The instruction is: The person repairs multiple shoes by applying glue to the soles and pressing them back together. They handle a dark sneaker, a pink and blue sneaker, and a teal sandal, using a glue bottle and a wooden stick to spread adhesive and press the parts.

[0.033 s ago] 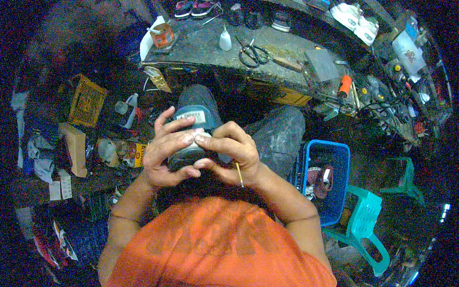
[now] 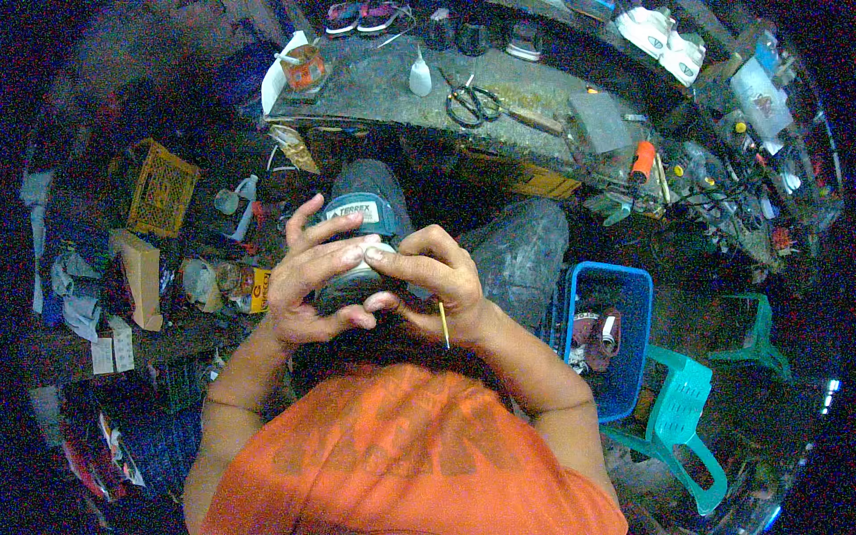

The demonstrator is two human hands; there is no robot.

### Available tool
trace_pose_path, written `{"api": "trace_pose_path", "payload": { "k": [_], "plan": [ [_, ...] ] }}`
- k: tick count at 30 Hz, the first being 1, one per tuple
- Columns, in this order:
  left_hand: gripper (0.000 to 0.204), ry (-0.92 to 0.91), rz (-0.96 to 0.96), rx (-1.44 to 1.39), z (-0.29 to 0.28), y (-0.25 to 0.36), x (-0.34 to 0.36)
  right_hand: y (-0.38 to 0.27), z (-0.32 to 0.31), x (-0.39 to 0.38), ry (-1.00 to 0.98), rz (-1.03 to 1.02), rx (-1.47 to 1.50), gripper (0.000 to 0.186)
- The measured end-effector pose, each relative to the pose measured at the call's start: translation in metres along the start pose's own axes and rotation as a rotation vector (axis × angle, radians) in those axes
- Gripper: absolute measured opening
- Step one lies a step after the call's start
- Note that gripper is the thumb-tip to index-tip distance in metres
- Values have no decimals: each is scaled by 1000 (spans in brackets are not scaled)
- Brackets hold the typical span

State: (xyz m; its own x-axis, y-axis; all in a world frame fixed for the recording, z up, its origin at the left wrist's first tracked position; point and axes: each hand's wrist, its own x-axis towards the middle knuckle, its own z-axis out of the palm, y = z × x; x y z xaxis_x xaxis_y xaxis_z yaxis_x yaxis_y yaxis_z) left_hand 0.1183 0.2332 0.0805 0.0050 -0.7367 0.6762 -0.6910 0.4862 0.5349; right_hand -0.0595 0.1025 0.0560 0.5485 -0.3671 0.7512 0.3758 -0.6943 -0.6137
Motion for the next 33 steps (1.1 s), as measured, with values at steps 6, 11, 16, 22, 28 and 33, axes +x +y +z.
{"api": "trace_pose_path", "payload": {
  "k": [6,11,16,22,28,33],
  "plan": [
    [70,18,47,73,1,-26,10,26,11,1,84,-253,-123,43],
    [48,56,45,52,-4,-28,6,15,17,2,102,100,-76,50],
    [40,143,-52,-150,1,-11,7,-6,14,4,45,323,202,39],
    [52,89,-482,-263,-5,27,-6,-25,9,2,-28,254,196,35],
    [43,44,-429,-154,-10,40,-10,-32,7,-3,-70,218,216,37],
    [39,54,-397,-146,-9,45,-14,-32,4,-6,-106,193,212,38]
  ]
}}
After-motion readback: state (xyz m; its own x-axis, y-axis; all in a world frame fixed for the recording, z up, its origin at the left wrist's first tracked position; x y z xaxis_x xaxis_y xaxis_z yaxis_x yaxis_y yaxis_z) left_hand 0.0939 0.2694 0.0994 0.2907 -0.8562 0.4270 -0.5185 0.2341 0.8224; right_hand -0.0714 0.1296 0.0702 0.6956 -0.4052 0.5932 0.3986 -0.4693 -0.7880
